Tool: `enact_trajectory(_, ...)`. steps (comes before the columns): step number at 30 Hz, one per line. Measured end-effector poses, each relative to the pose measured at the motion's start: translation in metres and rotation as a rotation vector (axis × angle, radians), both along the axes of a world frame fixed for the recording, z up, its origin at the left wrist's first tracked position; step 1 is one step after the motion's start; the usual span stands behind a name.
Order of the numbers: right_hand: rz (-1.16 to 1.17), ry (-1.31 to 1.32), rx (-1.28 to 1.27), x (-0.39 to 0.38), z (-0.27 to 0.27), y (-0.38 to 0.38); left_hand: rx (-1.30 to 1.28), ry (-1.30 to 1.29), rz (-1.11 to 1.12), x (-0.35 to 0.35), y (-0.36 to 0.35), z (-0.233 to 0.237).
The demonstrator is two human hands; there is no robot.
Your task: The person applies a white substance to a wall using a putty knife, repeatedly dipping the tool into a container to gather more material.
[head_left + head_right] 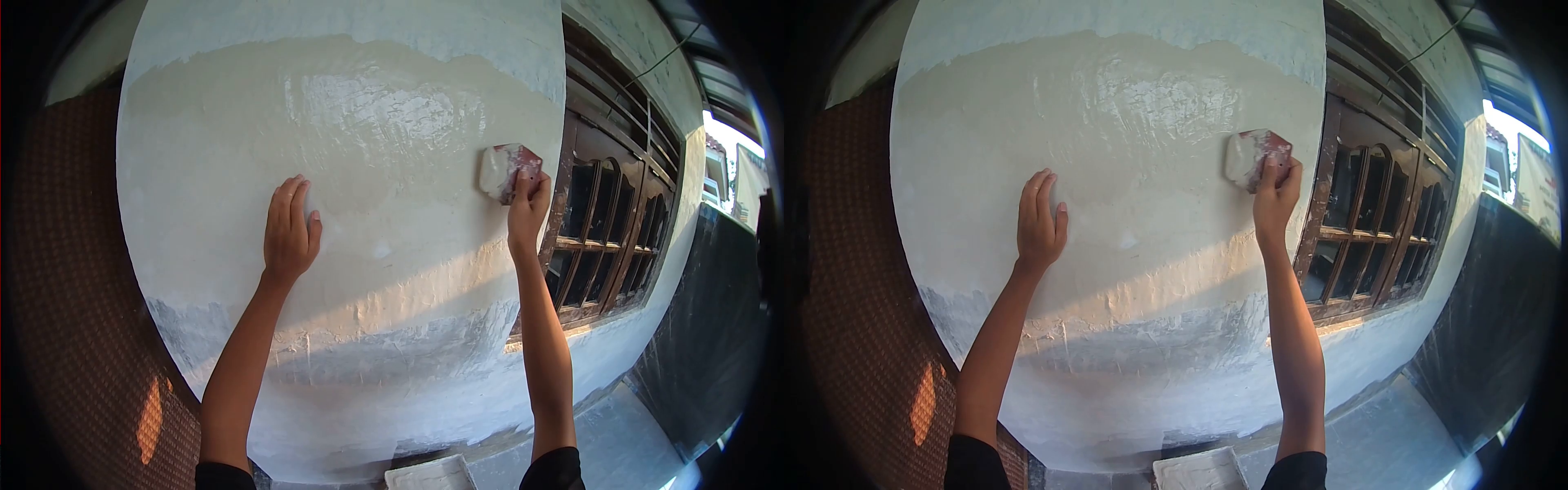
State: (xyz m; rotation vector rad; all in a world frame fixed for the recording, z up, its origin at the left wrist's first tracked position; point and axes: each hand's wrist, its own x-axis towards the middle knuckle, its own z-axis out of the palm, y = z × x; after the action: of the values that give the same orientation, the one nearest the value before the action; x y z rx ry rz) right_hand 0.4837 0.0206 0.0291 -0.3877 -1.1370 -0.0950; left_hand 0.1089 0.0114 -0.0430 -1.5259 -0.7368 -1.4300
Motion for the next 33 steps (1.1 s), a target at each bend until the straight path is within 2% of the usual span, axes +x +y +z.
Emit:
enact_trajectory(2, -0.094, -0.372, -0.050, -0.018, -0.013, -0.013, 0.007, -0.003, -0.012, -0.001, 0.001, -0.001)
enact_trajectory(3, -0.322, -0.497, -0.092, -0.013, -0.018, -0.005, 0.004, -0.001, -0.014, -0.001, 0.001, -0.001)
enact_trajectory(4, -0.323, -0.494, -0.095, -0.006, -0.016, 0.001, 0.004, -0.003, -0.015, -0.001, 0.001, 0.000)
enact_trajectory(6, -0.027, -0.102, -0.159, 0.010, -0.002, 0.008, 0.002, -0.009, -0.018, -0.001, 0.001, -0.002)
enact_trajectory(7, -0.153, 0.037, -0.072, 0.015, 0.004, 0.010, -0.007, -0.008, -0.014, 0.000, 0.001, -0.003)
enact_trajectory(8, -0.146, 0.133, -0.097, 0.006, 0.008, -0.006, -0.011, -0.006, -0.008, 0.000, 0.001, -0.002)
enact_trajectory(10, 0.001, -0.034, -0.007, -0.002, 0.003, 0.002, -0.010, -0.010, -0.006, -0.001, 0.001, -0.001)
enact_trajectory(11, -0.008, -0.220, -0.050, -0.014, 0.000, -0.011, -0.012, -0.010, -0.005, -0.001, 0.001, -0.002)
enact_trajectory(12, -0.096, -0.394, -0.037, -0.024, -0.002, -0.016, -0.014, -0.009, -0.008, -0.001, 0.001, -0.001)
enact_trajectory(14, -0.584, -0.596, 0.104, -0.021, 0.001, -0.007, -0.009, 0.001, -0.016, -0.002, 0.001, -0.002)
enact_trajectory(16, -0.260, -0.265, -0.046, -0.011, 0.014, -0.002, -0.007, 0.007, -0.014, -0.001, 0.001, -0.002)
enact_trajectory(17, -0.175, -0.101, -0.113, -0.008, 0.022, -0.007, 0.000, 0.008, -0.009, -0.002, 0.000, -0.001)
enact_trajectory(18, -0.131, 0.022, -0.033, -0.010, 0.026, -0.007, 0.002, 0.004, -0.006, -0.002, 0.001, -0.001)
enact_trajectory(20, -0.022, -0.096, 0.014, -0.019, 0.027, -0.013, 0.006, -0.002, -0.005, -0.002, 0.002, -0.002)
enact_trajectory(22, -0.098, -0.413, -0.009, -0.041, 0.017, -0.020, 0.000, 0.001, -0.012, -0.002, 0.001, -0.001)
enact_trajectory(23, -0.354, -0.579, 0.091, -0.044, 0.015, -0.012, -0.004, 0.003, -0.016, -0.002, 0.001, -0.001)
enact_trajectory(24, -0.355, -0.575, 0.086, -0.041, 0.017, -0.008, -0.008, 0.008, -0.018, -0.002, 0.001, -0.002)
enact_trajectory(26, -0.334, -0.381, -0.045, -0.037, 0.027, -0.004, -0.023, -0.001, -0.021, -0.003, 0.002, -0.002)
enact_trajectory(28, -0.124, -0.166, -0.055, -0.029, 0.039, -0.009, -0.008, -0.001, -0.014, -0.002, 0.002, -0.002)
enact_trajectory(30, -0.042, -0.133, 0.019, -0.026, 0.045, -0.011, 0.004, -0.003, -0.007, -0.003, 0.001, -0.002)
enact_trajectory(32, -0.063, -0.333, 0.015, -0.030, 0.039, -0.010, -0.006, -0.002, -0.021, -0.002, 0.001, -0.002)
enact_trajectory(33, -0.180, -0.442, 0.038, -0.033, 0.036, -0.012, -0.008, -0.002, -0.023, -0.001, 0.002, -0.003)
